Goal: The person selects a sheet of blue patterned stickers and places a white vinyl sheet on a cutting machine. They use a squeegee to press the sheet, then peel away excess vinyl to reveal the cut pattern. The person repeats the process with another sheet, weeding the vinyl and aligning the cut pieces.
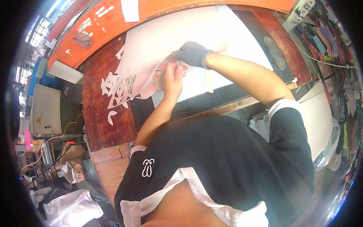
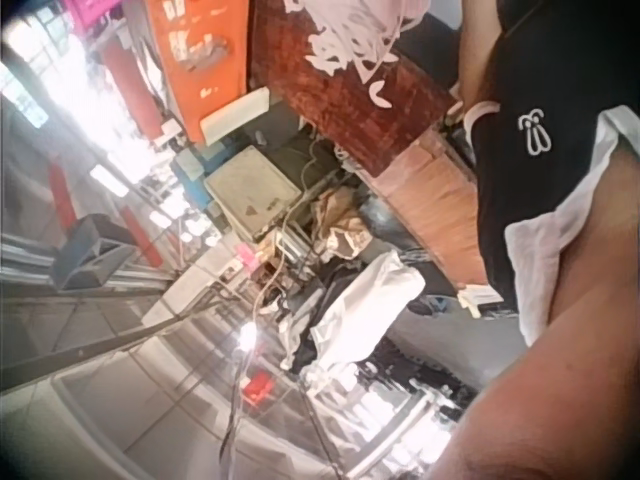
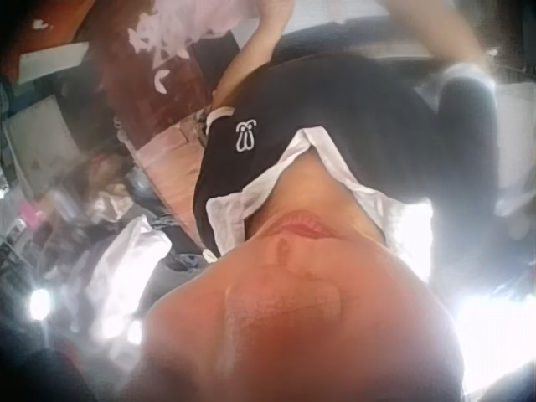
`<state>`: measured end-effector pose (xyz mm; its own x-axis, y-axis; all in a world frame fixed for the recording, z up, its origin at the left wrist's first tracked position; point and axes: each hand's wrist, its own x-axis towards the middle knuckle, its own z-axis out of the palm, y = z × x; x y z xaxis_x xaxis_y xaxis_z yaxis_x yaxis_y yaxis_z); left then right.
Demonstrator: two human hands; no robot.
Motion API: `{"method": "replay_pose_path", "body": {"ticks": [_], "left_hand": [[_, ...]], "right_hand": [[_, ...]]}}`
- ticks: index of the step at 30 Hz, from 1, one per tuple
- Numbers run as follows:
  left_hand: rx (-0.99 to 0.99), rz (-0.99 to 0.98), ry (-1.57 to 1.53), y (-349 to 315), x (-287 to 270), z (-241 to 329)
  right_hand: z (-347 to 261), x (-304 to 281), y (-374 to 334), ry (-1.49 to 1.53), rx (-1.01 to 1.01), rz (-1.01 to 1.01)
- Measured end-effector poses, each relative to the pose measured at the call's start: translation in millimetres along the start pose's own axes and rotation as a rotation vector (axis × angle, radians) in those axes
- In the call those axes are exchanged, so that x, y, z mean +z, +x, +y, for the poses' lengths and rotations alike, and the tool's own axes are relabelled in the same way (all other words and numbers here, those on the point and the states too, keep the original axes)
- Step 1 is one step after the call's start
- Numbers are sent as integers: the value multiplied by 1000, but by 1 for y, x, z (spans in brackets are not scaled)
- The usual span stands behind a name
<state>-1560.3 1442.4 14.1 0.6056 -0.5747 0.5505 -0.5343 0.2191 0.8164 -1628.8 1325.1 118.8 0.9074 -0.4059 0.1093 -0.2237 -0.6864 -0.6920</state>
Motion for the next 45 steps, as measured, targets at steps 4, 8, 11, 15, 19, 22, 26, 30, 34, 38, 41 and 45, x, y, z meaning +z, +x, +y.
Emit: {"method": "replay_pose_path", "body": {"ticks": [4,8,11,15,19,22,26,30,34,38,41,45], "left_hand": [[121,47,141,-6,-11,-7],[62,56,172,-12,-23,-18],[4,129,105,-14,-43,-29],[-168,209,182,-30,-84,-42],[-65,209,953,-31,-100,-36],[11,271,952,-9,-79,-6],[340,-50,509,35,0,34],[702,67,552,60,37,47],[775,62,576,32,21,27],[267,104,516,6,-21,-6],[-159,259,339,14,-44,-19],[-391,392,-92,46,-52,-14]], "right_hand": [[0,-32,16,64,127,-97],[8,-56,43,153,181,-218],[11,-71,59,230,168,-264],[17,-91,62,334,216,-228],[23,-95,58,570,246,-147],[22,-84,58,768,234,-89],[13,-67,56,771,304,-140],[4,-60,49,777,233,-153],[6,-74,43,701,247,-82],[6,-83,43,699,170,-92],[2,-81,41,659,180,-87],[0,-79,36,585,184,-186]]}}
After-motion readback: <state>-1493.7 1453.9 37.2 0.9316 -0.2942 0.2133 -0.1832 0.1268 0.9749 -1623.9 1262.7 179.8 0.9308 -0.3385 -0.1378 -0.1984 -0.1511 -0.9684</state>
